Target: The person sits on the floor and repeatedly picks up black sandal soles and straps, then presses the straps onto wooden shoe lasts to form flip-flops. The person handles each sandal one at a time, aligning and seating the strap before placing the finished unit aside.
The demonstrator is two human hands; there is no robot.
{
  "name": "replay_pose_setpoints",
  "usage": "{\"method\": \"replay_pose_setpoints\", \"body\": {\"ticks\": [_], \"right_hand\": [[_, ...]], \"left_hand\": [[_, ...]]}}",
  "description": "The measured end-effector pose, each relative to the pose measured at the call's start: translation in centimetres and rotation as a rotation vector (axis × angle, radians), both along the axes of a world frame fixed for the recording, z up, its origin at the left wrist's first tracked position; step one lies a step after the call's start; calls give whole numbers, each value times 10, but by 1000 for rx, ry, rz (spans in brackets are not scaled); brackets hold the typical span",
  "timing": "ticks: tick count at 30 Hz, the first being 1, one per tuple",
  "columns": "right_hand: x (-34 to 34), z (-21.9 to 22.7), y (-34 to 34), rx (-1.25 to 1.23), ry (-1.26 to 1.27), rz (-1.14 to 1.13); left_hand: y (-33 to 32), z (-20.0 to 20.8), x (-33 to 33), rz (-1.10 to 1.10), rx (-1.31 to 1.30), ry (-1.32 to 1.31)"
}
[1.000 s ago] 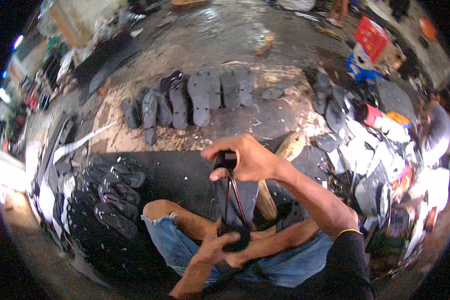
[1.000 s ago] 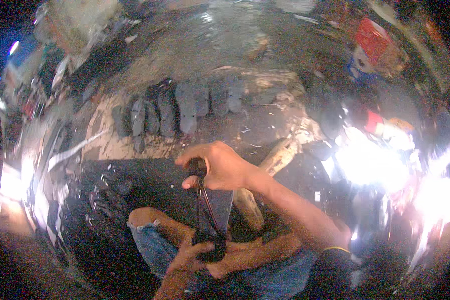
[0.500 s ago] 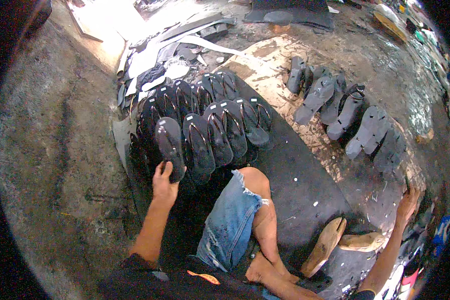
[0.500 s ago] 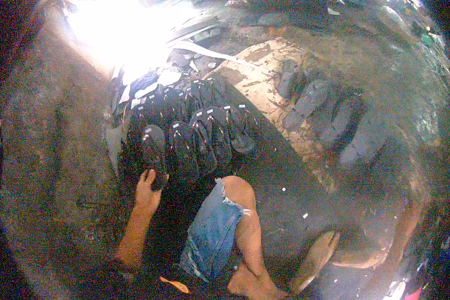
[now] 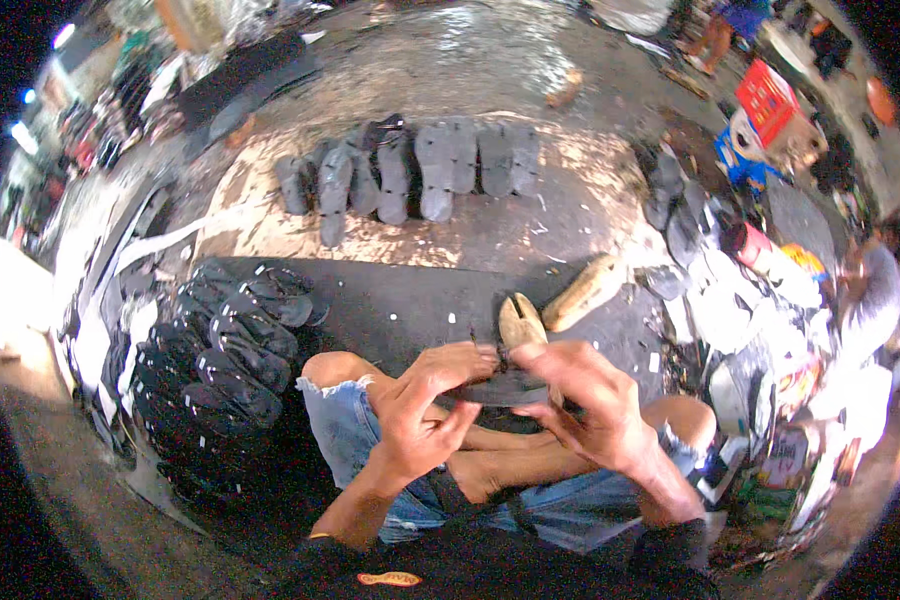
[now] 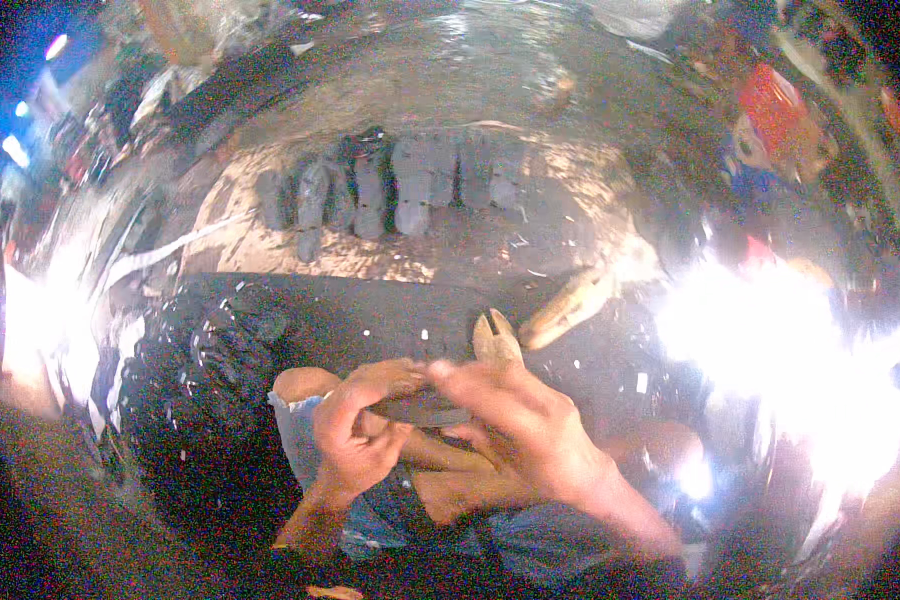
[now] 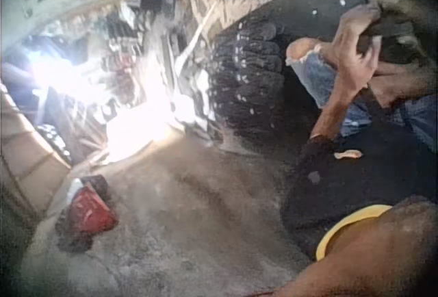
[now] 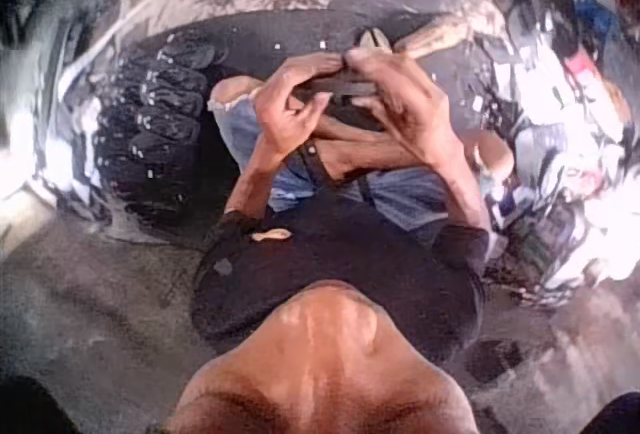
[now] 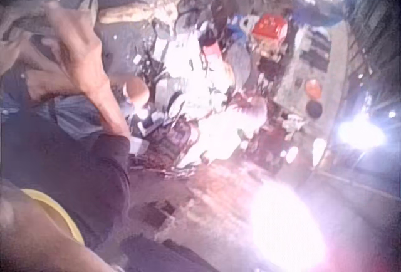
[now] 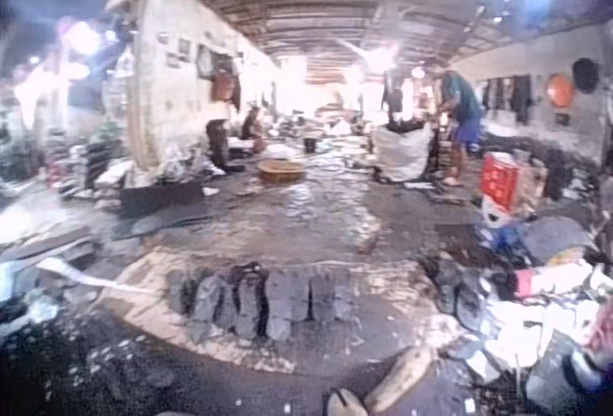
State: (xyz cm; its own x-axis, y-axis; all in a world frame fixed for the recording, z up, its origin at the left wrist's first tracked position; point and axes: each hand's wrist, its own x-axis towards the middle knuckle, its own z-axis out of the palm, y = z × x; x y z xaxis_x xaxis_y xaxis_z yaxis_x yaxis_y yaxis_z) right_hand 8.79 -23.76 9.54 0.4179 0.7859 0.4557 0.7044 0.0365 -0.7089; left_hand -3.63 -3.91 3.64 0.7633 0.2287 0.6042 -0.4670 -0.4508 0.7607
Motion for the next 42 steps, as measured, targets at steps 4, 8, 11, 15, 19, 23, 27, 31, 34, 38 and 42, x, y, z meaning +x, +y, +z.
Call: {"method": "replay_pose_setpoints", "body": {"ticks": [4, 8, 11, 15, 19, 23, 27, 31, 34, 38, 42], "right_hand": [[-27, -18, -28, 55, 183, -169], [-29, -37, -26, 117, 73, -104], [-32, -51, -20, 242, 82, -144], [-40, -24, -12, 114, 224, -203], [-33, -97, -21, 233, 476, -9], [-9, -135, 1, -17, 835, -542], [-6, -236, -4, -486, 326, -622], [-9, -214, -19, 11, 1368, -422], [-44, -126, -23, 93, 1048, -227], [-61, -56, -18, -150, 330, -133], [-72, -52, -15, -228, 314, -105]], "left_hand": [[-15, 15, -18, -22, 12, -23], [-20, 29, -19, -35, 86, -48], [-28, 26, -26, 93, 149, -102], [-25, 30, -27, -32, 264, 132], [-12, 16, -24, -198, 266, 210], [34, -5, -23, 304, -223, 507], [101, -28, 21, -226, -1220, 274], [136, -59, 19, -239, -1429, 137], [150, -55, 15, 63, -1324, 95], [169, -56, 6, 160, -1253, -35], [128, -37, 16, -39, -1168, 49]]}}
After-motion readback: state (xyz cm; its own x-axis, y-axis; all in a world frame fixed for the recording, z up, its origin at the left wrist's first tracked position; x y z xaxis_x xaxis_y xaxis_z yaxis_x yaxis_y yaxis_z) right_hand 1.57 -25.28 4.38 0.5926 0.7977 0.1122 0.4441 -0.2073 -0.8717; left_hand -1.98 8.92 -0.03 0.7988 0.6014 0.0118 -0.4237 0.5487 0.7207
